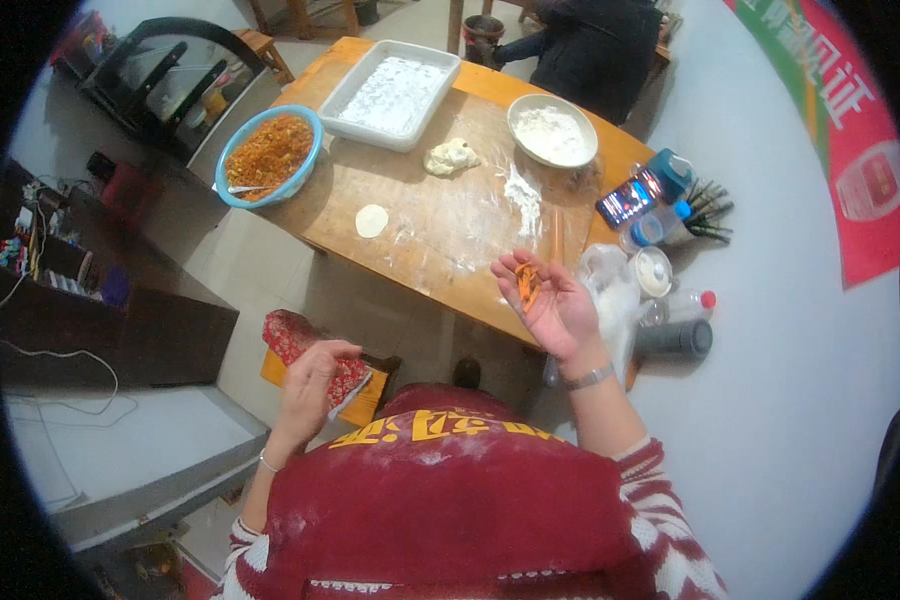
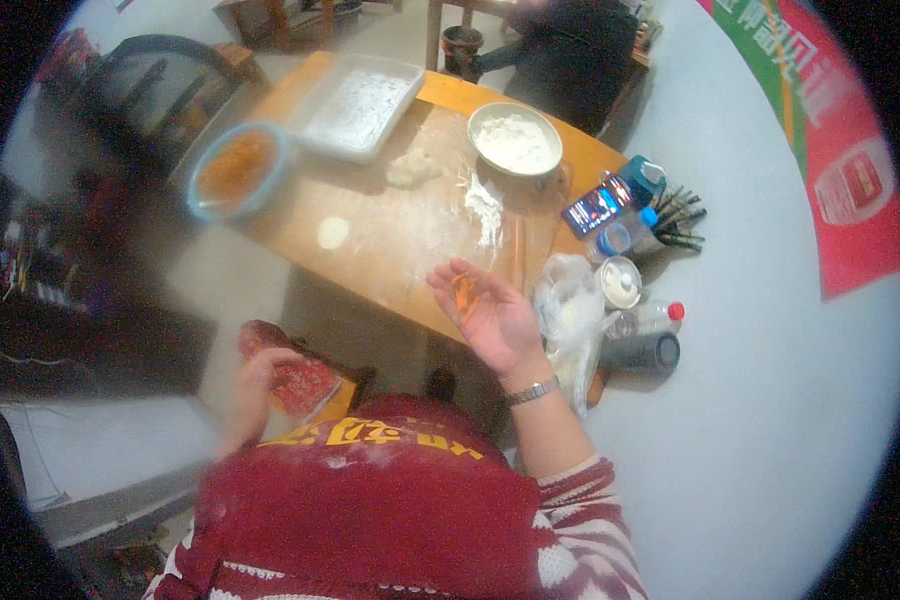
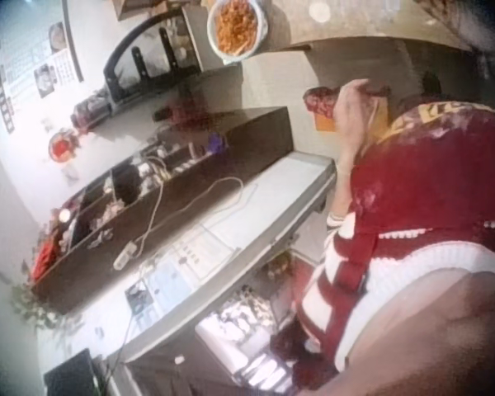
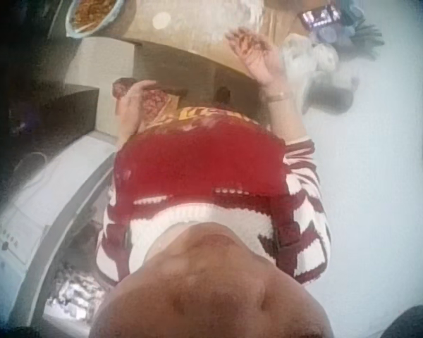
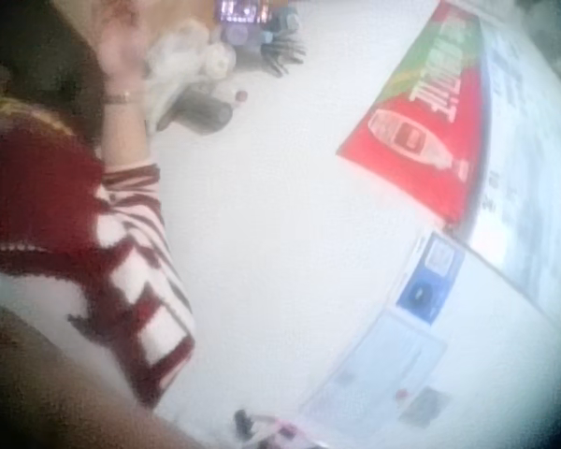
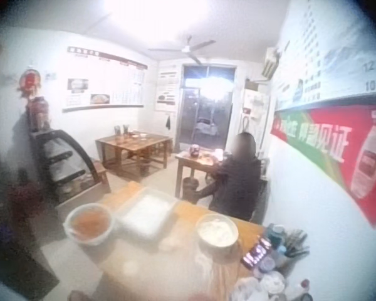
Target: The person kneads a large piece of dough on a floured wooden table, then uses a cleaver to cut off a smaller portion. They shape the smaller piece into a ball and place it into a plastic bag. The person continues to knead and shape the remaining dough.
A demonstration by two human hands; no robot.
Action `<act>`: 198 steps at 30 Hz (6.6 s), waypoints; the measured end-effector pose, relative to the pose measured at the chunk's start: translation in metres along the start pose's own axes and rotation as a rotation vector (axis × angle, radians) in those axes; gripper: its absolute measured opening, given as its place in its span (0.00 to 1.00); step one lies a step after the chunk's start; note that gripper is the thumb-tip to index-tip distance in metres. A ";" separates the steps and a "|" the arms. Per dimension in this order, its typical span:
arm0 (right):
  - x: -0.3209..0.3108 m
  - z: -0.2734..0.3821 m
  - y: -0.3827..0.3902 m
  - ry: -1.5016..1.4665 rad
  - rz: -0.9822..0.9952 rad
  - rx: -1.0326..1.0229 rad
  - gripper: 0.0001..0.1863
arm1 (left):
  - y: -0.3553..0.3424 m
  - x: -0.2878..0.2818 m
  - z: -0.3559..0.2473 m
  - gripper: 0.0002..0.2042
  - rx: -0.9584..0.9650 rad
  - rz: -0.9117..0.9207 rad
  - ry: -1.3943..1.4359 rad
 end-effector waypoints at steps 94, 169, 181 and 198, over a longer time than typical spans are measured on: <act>-0.118 -0.021 -0.189 1.715 -0.558 -0.390 0.22 | -0.308 0.002 0.114 0.08 -0.367 0.092 -0.327; -0.139 -0.023 0.035 -0.082 -0.555 -0.492 0.36 | -0.150 0.216 0.130 0.26 0.951 1.174 -0.595; -0.106 -0.057 -0.118 -0.055 -0.691 -0.400 0.28 | -0.252 0.142 0.099 0.29 -0.626 0.510 0.582; -0.106 0.021 0.032 1.266 -1.752 -0.755 0.14 | -0.391 0.056 0.124 0.22 -0.471 0.527 0.351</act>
Point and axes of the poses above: each hand's wrist, its own y-axis away from the middle knuckle, its own x-axis out of the palm, z = x × y, the point moved 6 cm from there along -y, towards the middle knuckle, and after that the axes turned 4 degrees about z, right-handed, at the moved point
